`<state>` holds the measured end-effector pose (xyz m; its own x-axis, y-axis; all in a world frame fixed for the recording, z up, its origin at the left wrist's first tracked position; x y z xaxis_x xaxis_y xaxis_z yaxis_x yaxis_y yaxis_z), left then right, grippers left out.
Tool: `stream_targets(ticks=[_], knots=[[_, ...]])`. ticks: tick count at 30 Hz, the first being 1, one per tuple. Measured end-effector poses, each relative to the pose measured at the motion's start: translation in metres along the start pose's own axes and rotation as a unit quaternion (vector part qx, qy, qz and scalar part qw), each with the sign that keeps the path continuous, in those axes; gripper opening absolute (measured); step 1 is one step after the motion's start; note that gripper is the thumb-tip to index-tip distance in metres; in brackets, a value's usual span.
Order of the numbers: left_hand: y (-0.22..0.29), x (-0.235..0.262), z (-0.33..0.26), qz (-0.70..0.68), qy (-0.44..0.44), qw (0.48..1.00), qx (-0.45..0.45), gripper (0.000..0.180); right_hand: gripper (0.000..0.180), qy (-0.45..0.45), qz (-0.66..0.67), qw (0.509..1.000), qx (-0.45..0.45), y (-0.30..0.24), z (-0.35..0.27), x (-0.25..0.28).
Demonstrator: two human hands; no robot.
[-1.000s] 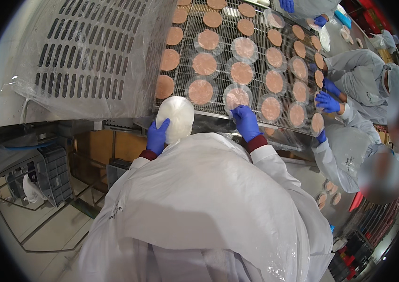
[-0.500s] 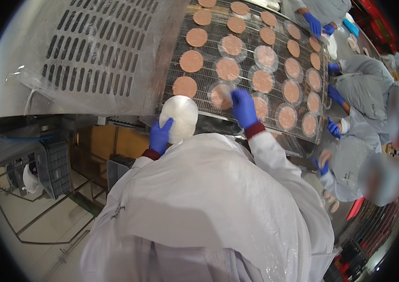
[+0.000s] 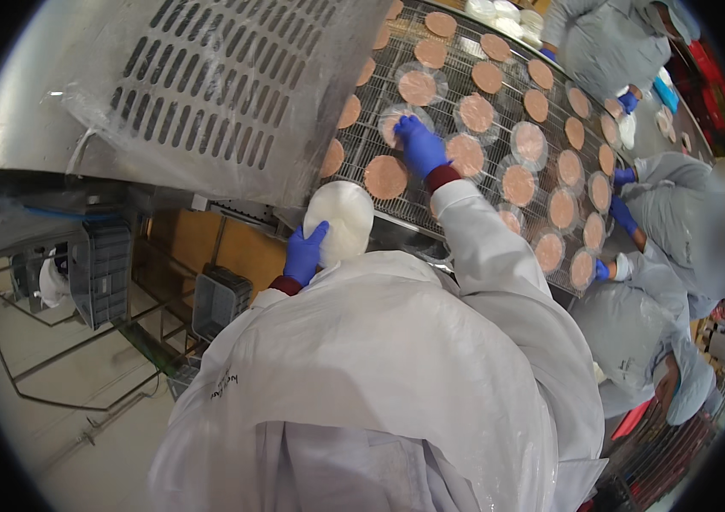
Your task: The person picks up white circular discs and places them on top of pink circular discs arranged on a metal wire rack. The person handles the discs one at a time, stacking them in rows while other workers perform similar actions nearby.
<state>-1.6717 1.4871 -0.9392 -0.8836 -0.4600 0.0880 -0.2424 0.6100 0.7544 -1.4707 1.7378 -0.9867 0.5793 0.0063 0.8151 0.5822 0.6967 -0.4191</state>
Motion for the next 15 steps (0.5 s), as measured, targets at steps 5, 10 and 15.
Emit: stream_targets(ticks=[5,10,15], knots=[[0.008,-0.010,0.013,0.035,-0.022,0.999,-0.030,0.032,0.021,-0.042,0.158,0.980,-0.112,-0.042,-0.036,0.038],[0.005,-0.020,0.033,-0.003,-0.047,0.999,-0.017,0.033,0.022,-0.122,0.165,0.972,-0.115,-0.032,-0.072,0.029],[0.005,-0.006,0.042,0.050,-0.051,0.997,-0.008,0.038,0.032,0.108,0.079,0.907,-0.400,0.111,-0.078,0.099]])
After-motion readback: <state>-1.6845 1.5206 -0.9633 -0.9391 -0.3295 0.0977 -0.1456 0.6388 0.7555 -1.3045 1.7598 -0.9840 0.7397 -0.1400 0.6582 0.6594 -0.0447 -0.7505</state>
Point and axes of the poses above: each hand's wrist, its own z-axis towards the middle knuckle, its own x-axis out of the back of the hand, y = z × x, the point moved 3 cm from there along z, towards the middle knuckle, and after that the axes turned 2 degrees about x, right-handed, at the moved point
